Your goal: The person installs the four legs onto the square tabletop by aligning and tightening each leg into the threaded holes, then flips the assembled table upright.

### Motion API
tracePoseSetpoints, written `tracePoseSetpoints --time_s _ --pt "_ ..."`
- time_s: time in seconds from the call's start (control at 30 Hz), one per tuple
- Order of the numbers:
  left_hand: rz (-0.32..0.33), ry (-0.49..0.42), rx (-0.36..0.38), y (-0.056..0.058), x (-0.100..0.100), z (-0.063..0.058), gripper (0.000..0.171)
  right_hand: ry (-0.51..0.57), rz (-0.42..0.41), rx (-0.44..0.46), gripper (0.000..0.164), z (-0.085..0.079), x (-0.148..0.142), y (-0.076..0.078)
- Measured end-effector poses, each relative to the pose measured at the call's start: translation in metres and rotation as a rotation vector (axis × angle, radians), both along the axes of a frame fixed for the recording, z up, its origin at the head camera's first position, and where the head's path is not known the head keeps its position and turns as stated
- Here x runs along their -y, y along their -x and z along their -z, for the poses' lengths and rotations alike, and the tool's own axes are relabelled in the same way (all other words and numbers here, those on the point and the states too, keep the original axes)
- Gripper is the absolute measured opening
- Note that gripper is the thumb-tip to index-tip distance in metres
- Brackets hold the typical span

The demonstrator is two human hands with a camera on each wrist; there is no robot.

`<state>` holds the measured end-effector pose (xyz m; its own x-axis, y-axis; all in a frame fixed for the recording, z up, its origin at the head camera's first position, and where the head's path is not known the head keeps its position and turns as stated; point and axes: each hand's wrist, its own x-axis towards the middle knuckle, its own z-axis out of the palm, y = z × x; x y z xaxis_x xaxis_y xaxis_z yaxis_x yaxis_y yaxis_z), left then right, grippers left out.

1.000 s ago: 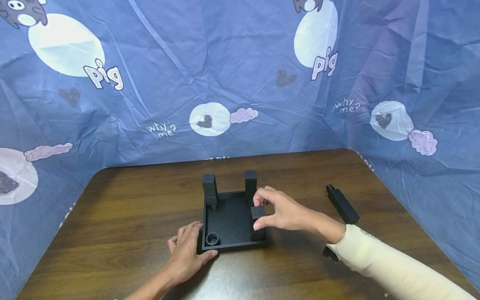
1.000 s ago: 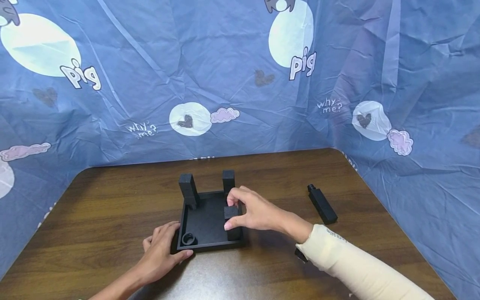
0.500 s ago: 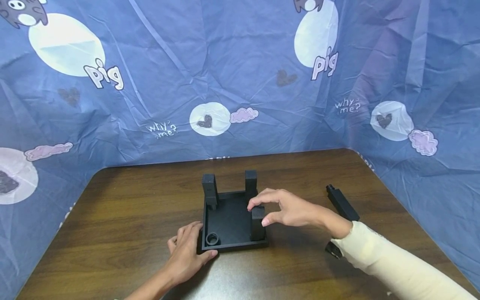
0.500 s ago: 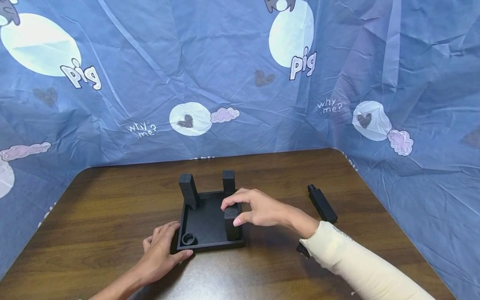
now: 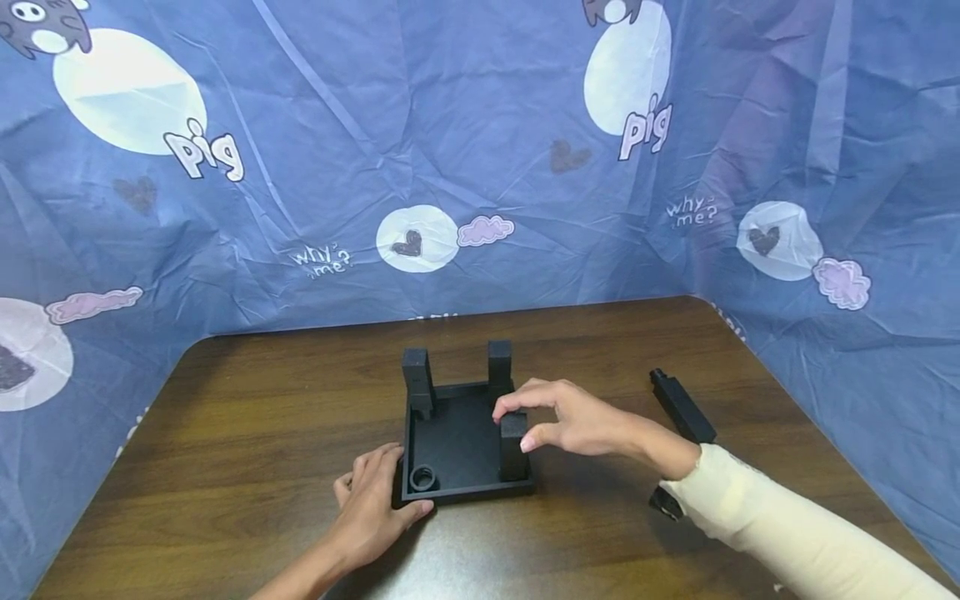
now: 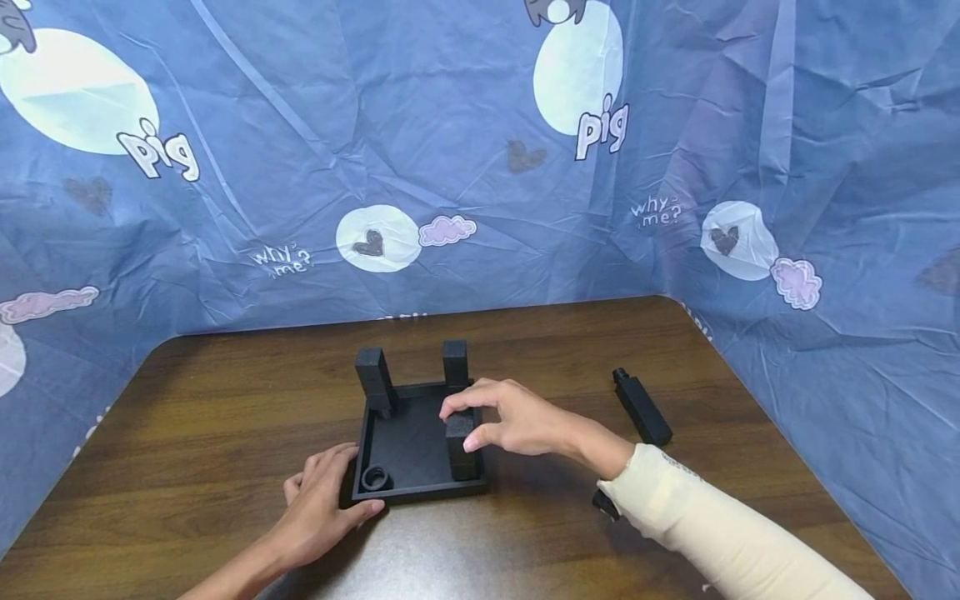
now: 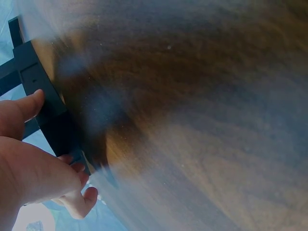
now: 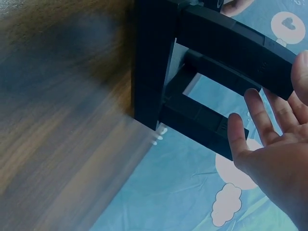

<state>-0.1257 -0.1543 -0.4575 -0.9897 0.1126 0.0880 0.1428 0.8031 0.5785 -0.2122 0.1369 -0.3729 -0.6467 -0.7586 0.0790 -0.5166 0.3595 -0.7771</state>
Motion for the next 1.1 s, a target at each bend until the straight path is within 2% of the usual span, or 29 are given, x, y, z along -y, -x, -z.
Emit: tracePoseSetpoints --time_s 0.1,0.27,0.33,0.47,0.77,1.1 --pt "0.000 -0.002 -0.001 0.000 0.000 0.000 0.073 0.004 -0.008 -0.013 0.047 -0.001 -0.001 0.000" --pt "0.001 -0.006 0.006 0.000 0.001 0.000 0.073 0.005 -0.009 -0.038 0.066 -0.001 -0.006 0.001" --pt "0.001 -0.006 0.007 0.000 0.001 0.000 0.073 0.005 0.002 -0.037 0.069 -0.002 -0.010 0.001" --pt "0.003 0.002 0.012 0.000 0.002 0.000 0.074 -0.002 0.037 -0.041 0.061 -0.002 -0.025 0.000" --pt "0.012 0.003 0.015 0.000 0.002 -0.001 0.074 -0.086 0.101 -0.154 0.041 0.007 -0.075 0.006" --pt "0.011 0.010 0.012 0.001 0.001 -0.002 0.074 -0.200 0.204 -0.268 0.041 0.013 -0.120 0.013"
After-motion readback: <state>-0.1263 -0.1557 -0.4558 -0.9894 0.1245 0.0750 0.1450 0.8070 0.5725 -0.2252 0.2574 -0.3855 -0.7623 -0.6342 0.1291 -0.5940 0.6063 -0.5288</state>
